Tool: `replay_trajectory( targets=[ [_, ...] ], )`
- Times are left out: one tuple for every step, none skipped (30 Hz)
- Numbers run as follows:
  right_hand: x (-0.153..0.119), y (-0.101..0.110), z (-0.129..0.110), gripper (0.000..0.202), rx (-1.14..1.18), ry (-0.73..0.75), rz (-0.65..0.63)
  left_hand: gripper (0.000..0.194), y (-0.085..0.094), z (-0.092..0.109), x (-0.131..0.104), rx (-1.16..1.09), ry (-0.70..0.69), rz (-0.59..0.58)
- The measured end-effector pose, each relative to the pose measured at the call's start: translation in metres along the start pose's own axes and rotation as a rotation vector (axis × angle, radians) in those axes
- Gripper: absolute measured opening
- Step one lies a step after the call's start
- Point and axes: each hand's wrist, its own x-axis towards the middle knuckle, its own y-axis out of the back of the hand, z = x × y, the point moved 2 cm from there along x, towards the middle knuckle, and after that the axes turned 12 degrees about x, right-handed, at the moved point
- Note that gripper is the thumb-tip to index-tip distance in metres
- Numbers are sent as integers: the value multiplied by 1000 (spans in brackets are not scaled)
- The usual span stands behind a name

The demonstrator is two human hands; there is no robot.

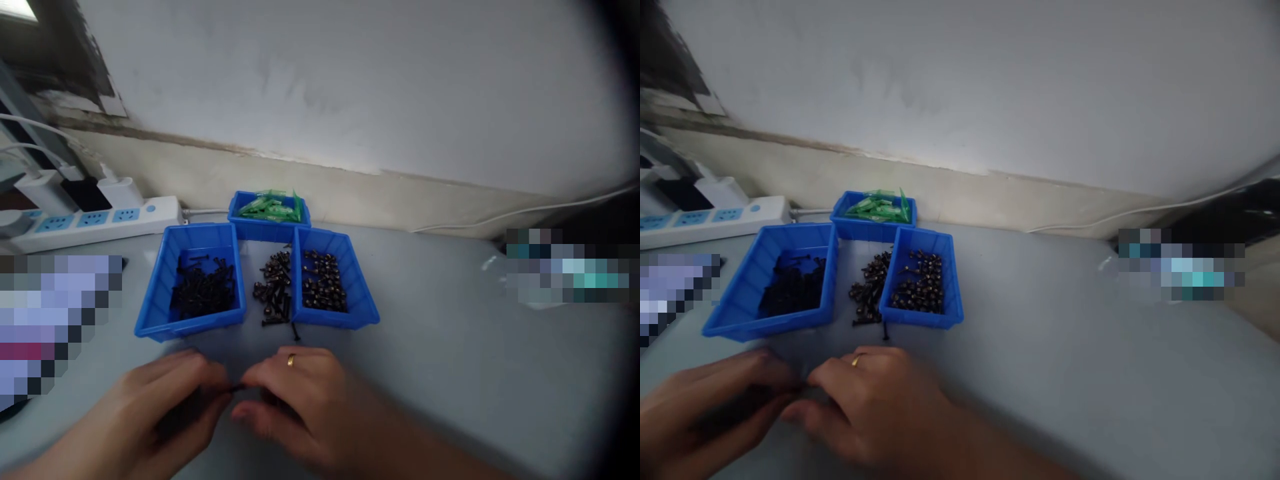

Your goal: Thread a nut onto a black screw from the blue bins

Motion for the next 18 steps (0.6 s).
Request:
replay_trajectory(
  targets=[
    [0,0,-1,35,0,7,-2,7,1,-1,1,-11,-5,5],
    [0,0,-1,33,2,13,-6,8,1,-1,2,-19,-13,7],
    [0,0,-2,30,4,17,-6,9,1,-1,3,-24,-28,6],
    [1,0,-2,27,10,17,-4,9,2,-1,4,-28,-39,2],
    [1,1,-2,24,17,12,-3,9,2,0,5,-33,-44,1],
    [1,2,-3,21,29,9,-7,9,1,0,5,-38,-43,0],
    [1,3,-3,18,45,7,-11,9,1,0,5,-41,-33,2],
    [1,4,-3,15,63,7,-13,8,1,0,4,-41,-17,5],
    [0,5,-4,13,79,9,-11,8,0,0,4,-38,-1,5],
    [0,6,-4,12,91,8,-7,8,-1,0,3,-31,6,-2],
    [0,7,-4,11,99,4,-1,8,-1,0,3,-22,4,-10],
    [-1,7,-4,10,104,-2,4,8,-1,-1,3,-12,-3,-18],
    [-1,8,-3,10,106,-9,8,7,-1,-1,3,-3,-17,-23],
    [-2,7,-3,11,106,-10,11,7,-1,-2,3,6,-36,-22],
    [-2,7,-2,11,103,-11,17,6,0,-3,3,19,-58,-19],
    [-2,7,-1,11,98,-12,22,5,2,-3,3,30,-77,-13],
    [-2,6,-1,11,88,-10,27,5,3,-4,3,39,-94,-4],
    [-1,5,0,12,75,-2,26,5,4,-4,3,49,-114,10]
  ],
)
